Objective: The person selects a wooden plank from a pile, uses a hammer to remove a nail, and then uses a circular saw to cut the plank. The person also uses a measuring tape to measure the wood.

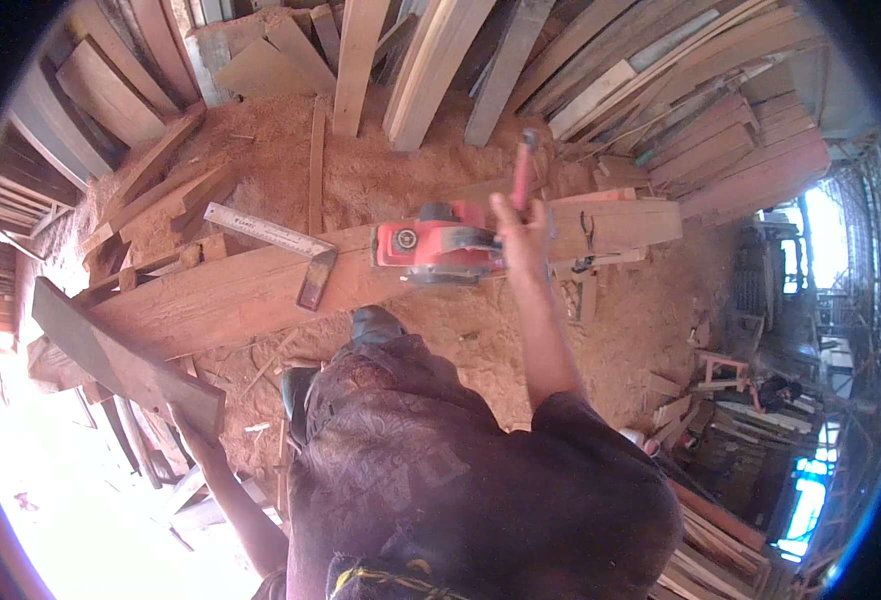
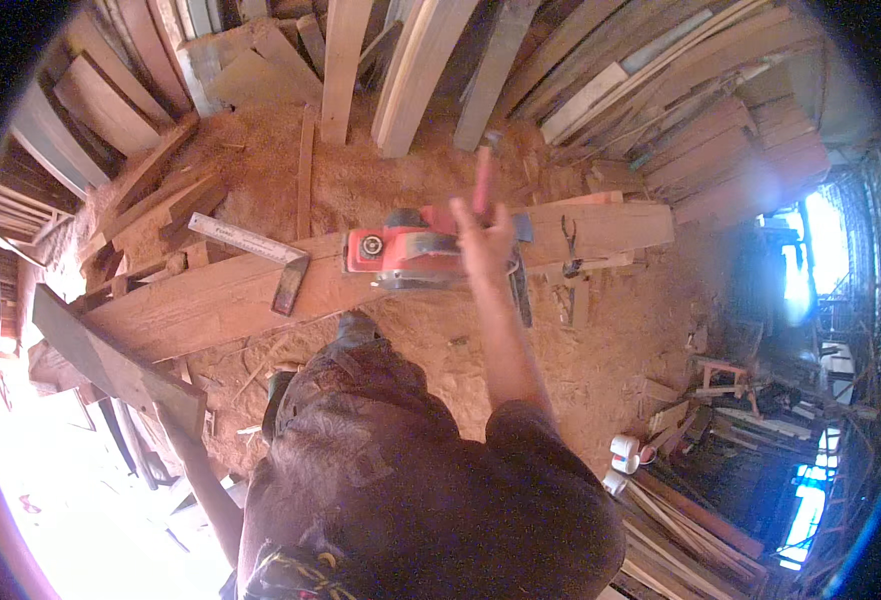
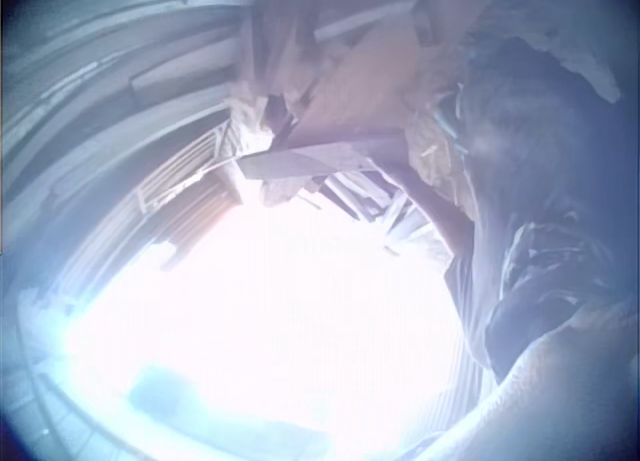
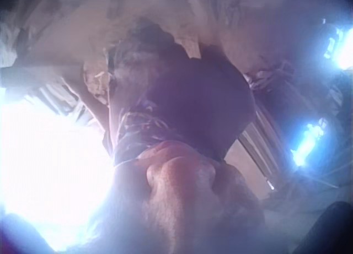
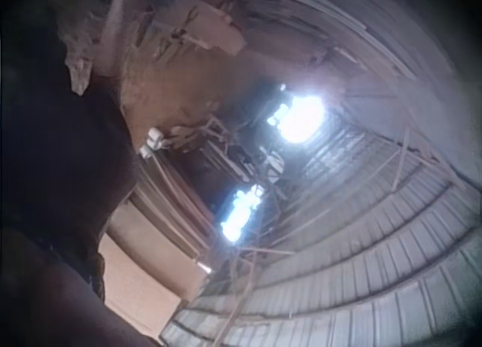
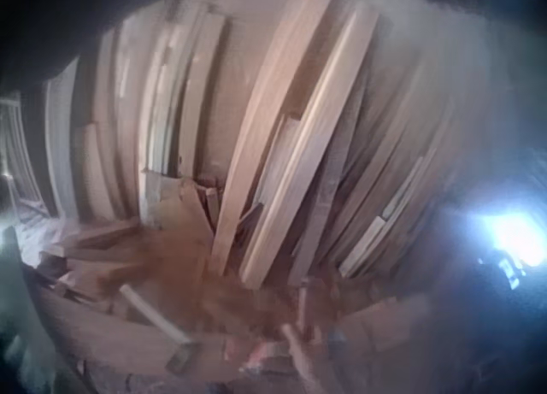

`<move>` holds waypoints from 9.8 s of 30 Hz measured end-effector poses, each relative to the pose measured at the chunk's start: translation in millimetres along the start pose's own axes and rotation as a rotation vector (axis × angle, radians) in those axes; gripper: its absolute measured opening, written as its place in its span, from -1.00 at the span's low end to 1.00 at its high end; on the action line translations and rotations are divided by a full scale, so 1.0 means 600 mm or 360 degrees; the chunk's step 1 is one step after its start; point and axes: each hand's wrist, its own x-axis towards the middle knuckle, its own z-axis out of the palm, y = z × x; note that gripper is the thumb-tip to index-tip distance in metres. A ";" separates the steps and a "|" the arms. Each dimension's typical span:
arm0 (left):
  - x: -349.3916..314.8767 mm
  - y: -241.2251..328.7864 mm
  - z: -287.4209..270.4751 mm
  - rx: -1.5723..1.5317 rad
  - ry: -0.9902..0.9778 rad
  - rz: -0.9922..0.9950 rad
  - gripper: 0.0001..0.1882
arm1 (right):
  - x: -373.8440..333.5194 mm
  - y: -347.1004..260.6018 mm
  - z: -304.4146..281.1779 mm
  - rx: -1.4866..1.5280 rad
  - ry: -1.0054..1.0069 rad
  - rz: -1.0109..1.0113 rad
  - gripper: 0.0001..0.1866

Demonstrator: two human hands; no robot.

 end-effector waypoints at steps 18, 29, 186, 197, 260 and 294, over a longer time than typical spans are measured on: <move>-0.187 -0.041 0.152 0.0775 0.0585 -0.0013 -0.21 | 0.263 0.339 -0.239 -0.1218 0.0041 0.0004 -0.46; -0.238 -0.008 0.267 0.1213 0.0466 0.0205 0.17 | 0.158 0.051 -0.140 -0.1154 0.0331 -0.0827 -0.51; -0.200 -0.036 0.156 -0.2831 -0.1620 0.0063 -0.67 | -0.009 -0.071 0.013 -0.1163 -0.1378 -0.0923 -0.47; -0.210 -0.037 0.153 -0.3027 -0.1659 0.0000 -0.66 | 0.032 -0.064 0.070 -0.1320 -0.1372 -0.0903 -0.54; -0.277 0.029 0.068 0.0485 0.0063 0.0385 -0.10 | -0.479 -0.155 0.357 -0.0346 -0.2715 0.0352 -0.15; -0.202 -0.037 0.068 -0.1051 -0.0909 -0.0522 -0.12 | -0.477 -0.024 0.383 -0.0212 -0.2663 0.0701 -0.18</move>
